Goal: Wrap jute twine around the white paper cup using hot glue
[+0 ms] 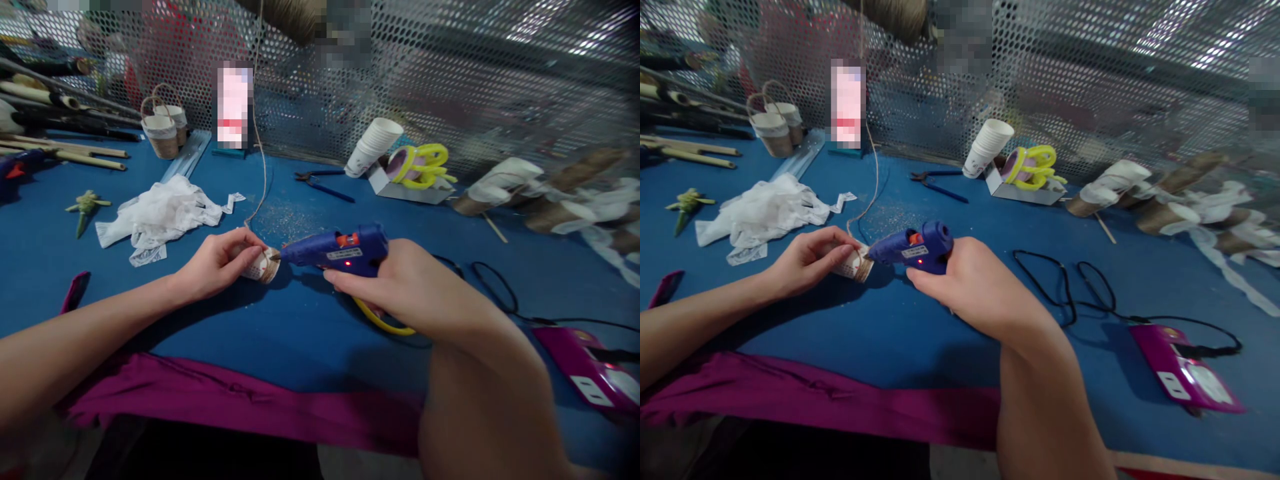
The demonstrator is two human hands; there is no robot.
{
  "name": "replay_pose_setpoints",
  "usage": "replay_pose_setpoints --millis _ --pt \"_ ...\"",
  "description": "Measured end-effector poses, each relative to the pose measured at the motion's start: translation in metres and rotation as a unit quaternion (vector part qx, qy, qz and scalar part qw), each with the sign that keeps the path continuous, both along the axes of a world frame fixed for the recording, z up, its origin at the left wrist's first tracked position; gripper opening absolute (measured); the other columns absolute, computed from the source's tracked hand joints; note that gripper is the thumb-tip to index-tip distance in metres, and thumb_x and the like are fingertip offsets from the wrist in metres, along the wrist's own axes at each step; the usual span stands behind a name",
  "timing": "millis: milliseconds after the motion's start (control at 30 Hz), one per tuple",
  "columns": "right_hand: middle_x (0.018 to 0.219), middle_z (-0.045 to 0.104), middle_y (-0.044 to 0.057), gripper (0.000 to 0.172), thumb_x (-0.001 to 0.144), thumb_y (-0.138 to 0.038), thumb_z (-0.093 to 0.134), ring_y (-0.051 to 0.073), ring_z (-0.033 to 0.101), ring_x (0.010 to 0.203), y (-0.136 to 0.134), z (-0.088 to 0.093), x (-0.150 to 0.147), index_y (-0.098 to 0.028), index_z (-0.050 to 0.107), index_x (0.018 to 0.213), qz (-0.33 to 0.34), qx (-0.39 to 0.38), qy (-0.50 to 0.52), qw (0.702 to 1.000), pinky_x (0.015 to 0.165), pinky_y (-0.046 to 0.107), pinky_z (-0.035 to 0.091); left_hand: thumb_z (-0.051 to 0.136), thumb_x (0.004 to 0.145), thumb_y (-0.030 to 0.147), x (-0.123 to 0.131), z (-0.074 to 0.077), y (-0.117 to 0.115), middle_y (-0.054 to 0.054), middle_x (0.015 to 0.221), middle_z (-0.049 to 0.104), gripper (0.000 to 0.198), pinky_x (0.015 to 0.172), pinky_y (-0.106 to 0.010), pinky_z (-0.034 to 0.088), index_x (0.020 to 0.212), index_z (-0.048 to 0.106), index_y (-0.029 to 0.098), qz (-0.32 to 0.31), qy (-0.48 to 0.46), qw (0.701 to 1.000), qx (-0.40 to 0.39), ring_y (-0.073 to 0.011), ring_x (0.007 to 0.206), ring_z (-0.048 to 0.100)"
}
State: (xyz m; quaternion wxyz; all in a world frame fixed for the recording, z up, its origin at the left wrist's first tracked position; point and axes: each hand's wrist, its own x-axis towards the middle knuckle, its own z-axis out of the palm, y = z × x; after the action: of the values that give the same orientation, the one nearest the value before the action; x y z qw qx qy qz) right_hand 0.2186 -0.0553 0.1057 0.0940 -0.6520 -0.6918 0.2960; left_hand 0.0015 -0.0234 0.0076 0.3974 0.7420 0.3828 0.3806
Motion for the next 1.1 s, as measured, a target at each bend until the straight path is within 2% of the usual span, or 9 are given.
replay_pose_setpoints --millis 267,533,800,900,1000,1033,1100 --pt "0.040 0.039 -0.005 0.028 0.068 -0.040 0.061 0.007 0.034 0.036 0.003 -0.001 -0.001 -0.019 0.051 0.052 -0.037 -0.028 0.014 0.999 0.034 0.022 0.025 0.046 0.088 0.027 -0.002 0.003 -0.002 -0.004 0.069 0.066 0.021 0.052 -0.018 0.043 0.089 0.059 0.012 0.001 0.054 0.998 0.043 -0.0093 0.055 0.056" --pt "0.040 0.048 -0.002 0.030 0.069 -0.041 0.062 0.010 0.046 0.037 0.010 -0.006 -0.002 -0.018 0.054 0.052 -0.051 -0.032 0.010 0.998 0.037 0.022 0.034 0.045 0.088 0.023 -0.001 0.002 -0.003 -0.001 0.062 0.064 0.018 0.048 -0.016 0.041 0.089 0.059 0.011 -0.017 0.056 0.994 0.095 -0.0072 0.049 0.052" --pt "0.037 0.048 -0.003 0.028 0.071 -0.034 0.063 0.008 0.046 0.036 0.016 -0.014 -0.001 -0.018 0.054 0.049 -0.044 -0.048 0.062 0.996 0.040 0.021 0.038 0.046 0.087 0.019 -0.001 0.002 -0.003 -0.003 0.077 0.068 0.014 0.059 -0.016 0.046 0.087 0.059 0.012 -0.012 0.063 0.987 0.147 -0.0083 0.063 0.061" --pt "0.039 0.048 -0.003 0.026 0.069 -0.034 0.065 0.009 0.045 0.037 0.023 -0.023 0.007 -0.019 0.053 0.052 -0.064 -0.018 0.140 0.988 0.040 0.022 0.037 0.047 0.086 0.019 -0.001 0.003 -0.004 -0.004 0.076 0.068 0.014 0.058 -0.016 0.046 0.086 0.059 0.012 -0.011 0.059 0.986 0.153 -0.0083 0.062 0.061" --pt "0.054 0.058 -0.001 0.018 0.066 -0.033 0.068 0.011 0.052 0.046 0.036 -0.034 0.019 -0.019 0.057 0.064 -0.124 0.061 0.222 0.965 0.045 0.024 0.043 0.047 0.086 0.018 -0.001 0.006 -0.005 -0.003 0.073 0.067 0.014 0.053 -0.016 0.044 0.087 0.060 0.011 -0.016 0.050 0.986 0.161 -0.0071 0.056 0.058" --pt "0.061 0.061 0.001 0.019 0.066 -0.034 0.068 0.012 0.054 0.051 0.040 -0.037 0.024 -0.018 0.058 0.068 -0.153 0.098 0.196 0.964 0.048 0.025 0.044 0.047 0.086 0.017 0.000 0.007 -0.006 -0.002 0.071 0.067 0.014 0.051 -0.015 0.043 0.087 0.060 0.011 -0.019 0.047 0.985 0.167 -0.0064 0.053 0.056" --pt "0.068 0.064 0.004 0.021 0.070 -0.038 0.064 0.014 0.057 0.057 0.050 -0.043 0.031 -0.017 0.059 0.071 -0.205 0.140 0.077 0.966 0.050 0.026 0.044 0.048 0.085 0.015 0.000 0.009 -0.008 0.000 0.066 0.065 0.012 0.047 -0.014 0.040 0.088 0.059 0.012 -0.024 0.043 0.982 0.181 -0.0048 0.047 0.052"
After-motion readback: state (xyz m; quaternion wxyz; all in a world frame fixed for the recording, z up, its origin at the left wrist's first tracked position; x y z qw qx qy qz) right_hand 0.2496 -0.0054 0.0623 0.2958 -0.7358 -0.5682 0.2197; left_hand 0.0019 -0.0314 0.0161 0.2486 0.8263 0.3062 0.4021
